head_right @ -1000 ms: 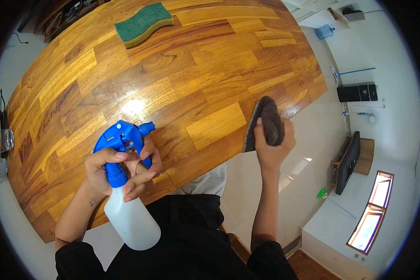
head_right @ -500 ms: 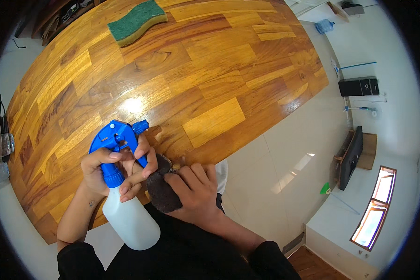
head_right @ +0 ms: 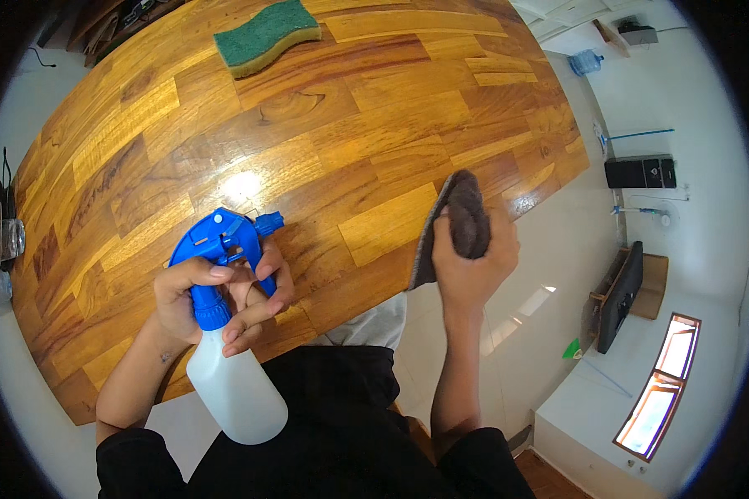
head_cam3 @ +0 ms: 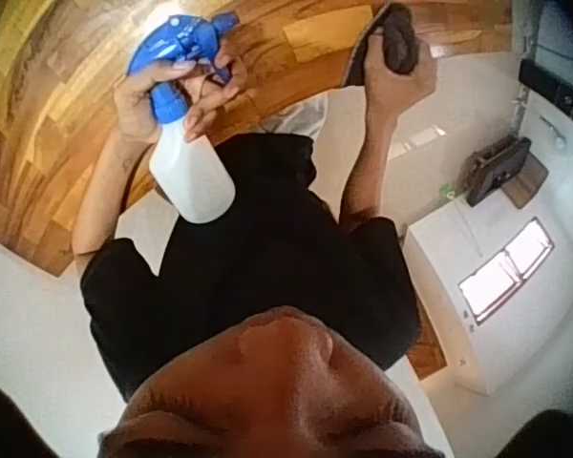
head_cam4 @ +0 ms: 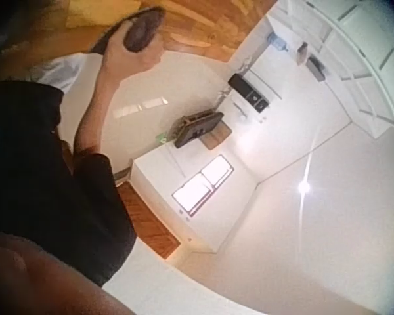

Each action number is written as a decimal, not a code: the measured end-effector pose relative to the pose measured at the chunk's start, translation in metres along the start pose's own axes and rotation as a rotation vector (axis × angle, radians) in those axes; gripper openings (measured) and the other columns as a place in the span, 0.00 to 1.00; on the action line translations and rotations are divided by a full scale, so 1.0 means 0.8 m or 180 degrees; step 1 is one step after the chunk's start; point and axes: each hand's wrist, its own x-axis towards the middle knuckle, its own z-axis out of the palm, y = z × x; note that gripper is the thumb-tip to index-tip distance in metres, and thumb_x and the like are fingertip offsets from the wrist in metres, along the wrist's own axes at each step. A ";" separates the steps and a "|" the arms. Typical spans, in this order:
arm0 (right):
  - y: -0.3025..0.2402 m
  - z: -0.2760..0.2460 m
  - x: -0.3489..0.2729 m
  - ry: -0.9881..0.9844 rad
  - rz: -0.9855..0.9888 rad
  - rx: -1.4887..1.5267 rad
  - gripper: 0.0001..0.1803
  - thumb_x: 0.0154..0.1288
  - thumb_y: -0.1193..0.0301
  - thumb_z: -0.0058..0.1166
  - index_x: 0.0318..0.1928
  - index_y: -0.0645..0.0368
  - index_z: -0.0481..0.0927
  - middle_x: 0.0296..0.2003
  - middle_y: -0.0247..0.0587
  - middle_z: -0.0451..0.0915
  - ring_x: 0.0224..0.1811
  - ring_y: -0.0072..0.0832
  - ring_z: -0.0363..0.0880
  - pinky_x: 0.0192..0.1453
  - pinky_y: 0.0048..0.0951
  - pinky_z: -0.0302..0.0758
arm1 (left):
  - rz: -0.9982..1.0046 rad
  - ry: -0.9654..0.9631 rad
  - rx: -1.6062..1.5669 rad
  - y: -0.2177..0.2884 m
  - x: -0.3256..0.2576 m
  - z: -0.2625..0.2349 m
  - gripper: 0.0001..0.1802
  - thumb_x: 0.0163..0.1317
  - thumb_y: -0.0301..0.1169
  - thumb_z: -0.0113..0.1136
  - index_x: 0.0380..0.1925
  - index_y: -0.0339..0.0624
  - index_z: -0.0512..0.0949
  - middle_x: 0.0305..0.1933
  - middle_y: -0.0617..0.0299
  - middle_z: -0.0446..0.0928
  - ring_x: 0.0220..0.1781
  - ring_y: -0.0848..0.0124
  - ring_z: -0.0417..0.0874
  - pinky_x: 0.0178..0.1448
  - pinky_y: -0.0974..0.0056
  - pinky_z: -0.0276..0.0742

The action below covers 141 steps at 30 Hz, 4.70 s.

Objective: Cleaning a wooden dining table using a spray bottle and a cloth.

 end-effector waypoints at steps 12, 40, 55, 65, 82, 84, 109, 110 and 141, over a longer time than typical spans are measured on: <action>-0.120 -0.016 -0.132 -0.1243 -0.0968 0.0763 0.22 0.43 0.53 0.74 0.36 0.48 0.83 0.31 0.32 0.74 0.38 0.36 0.73 0.53 0.46 0.60 | 0.0055 -0.0055 0.0109 0.002 0.000 0.002 0.24 0.60 0.41 0.56 0.48 0.32 0.68 0.43 0.36 0.73 0.16 0.69 0.76 0.21 0.64 0.79; -0.081 -0.016 -0.052 -0.1391 -0.0988 0.0567 0.19 0.44 0.71 0.77 0.36 0.56 0.81 0.34 0.40 0.79 0.38 0.40 0.76 0.46 0.40 0.67 | 0.0178 -0.0021 0.0087 -0.003 0.000 0.001 0.22 0.60 0.40 0.57 0.46 0.33 0.68 0.43 0.38 0.74 0.17 0.70 0.76 0.19 0.63 0.79; -0.039 -0.006 -0.019 -0.0308 -0.0570 -0.0212 0.22 0.48 0.67 0.76 0.39 0.57 0.75 0.35 0.46 0.74 0.41 0.48 0.74 0.47 0.46 0.68 | -0.0001 -0.0113 0.0175 0.002 -0.001 0.005 0.22 0.58 0.37 0.57 0.48 0.34 0.69 0.44 0.38 0.73 0.17 0.71 0.76 0.23 0.65 0.81; -0.073 -0.009 -0.058 -0.1150 -0.0782 0.0620 0.28 0.34 0.67 0.75 0.41 0.52 0.79 0.39 0.39 0.75 0.44 0.44 0.73 0.51 0.45 0.65 | 0.0123 0.0016 0.0051 0.000 0.001 0.007 0.24 0.53 0.36 0.60 0.46 0.32 0.66 0.43 0.36 0.72 0.18 0.69 0.77 0.21 0.63 0.78; -0.088 -0.004 -0.025 -0.0740 -0.0464 -0.0112 0.26 0.43 0.72 0.72 0.46 0.55 0.77 0.43 0.45 0.75 0.50 0.47 0.75 0.50 0.47 0.68 | 0.0025 -0.0237 -0.0043 0.001 0.000 -0.003 0.27 0.51 0.33 0.64 0.49 0.31 0.66 0.45 0.39 0.73 0.21 0.67 0.81 0.25 0.61 0.83; -0.107 -0.003 -0.050 -0.1025 -0.0636 0.0106 0.28 0.39 0.73 0.72 0.46 0.54 0.78 0.43 0.43 0.74 0.49 0.47 0.74 0.49 0.44 0.66 | 0.0007 -0.0153 0.0005 0.003 -0.003 0.003 0.27 0.51 0.33 0.64 0.48 0.31 0.66 0.44 0.39 0.73 0.21 0.67 0.81 0.25 0.61 0.82; -0.087 0.002 -0.053 -0.0815 -0.0711 0.0555 0.25 0.45 0.71 0.74 0.45 0.58 0.77 0.41 0.47 0.74 0.44 0.49 0.74 0.48 0.45 0.70 | -0.0092 -0.0172 0.0038 0.002 -0.002 0.003 0.26 0.51 0.32 0.63 0.48 0.34 0.66 0.43 0.41 0.70 0.20 0.68 0.78 0.27 0.62 0.82; -0.102 -0.001 -0.062 -0.0810 -0.0707 0.0559 0.25 0.45 0.71 0.74 0.45 0.58 0.77 0.41 0.47 0.74 0.44 0.49 0.74 0.48 0.45 0.70 | -0.0094 -0.0170 0.0045 0.002 -0.004 0.002 0.26 0.51 0.32 0.63 0.48 0.34 0.66 0.43 0.41 0.70 0.20 0.68 0.78 0.27 0.62 0.82; -0.063 0.000 -0.057 -0.0817 -0.0980 0.0685 0.24 0.43 0.69 0.75 0.42 0.57 0.79 0.40 0.45 0.76 0.43 0.47 0.75 0.48 0.45 0.68 | 0.0031 -0.0112 -0.0082 0.000 -0.002 0.005 0.23 0.54 0.31 0.60 0.48 0.35 0.66 0.43 0.43 0.71 0.20 0.69 0.80 0.26 0.64 0.81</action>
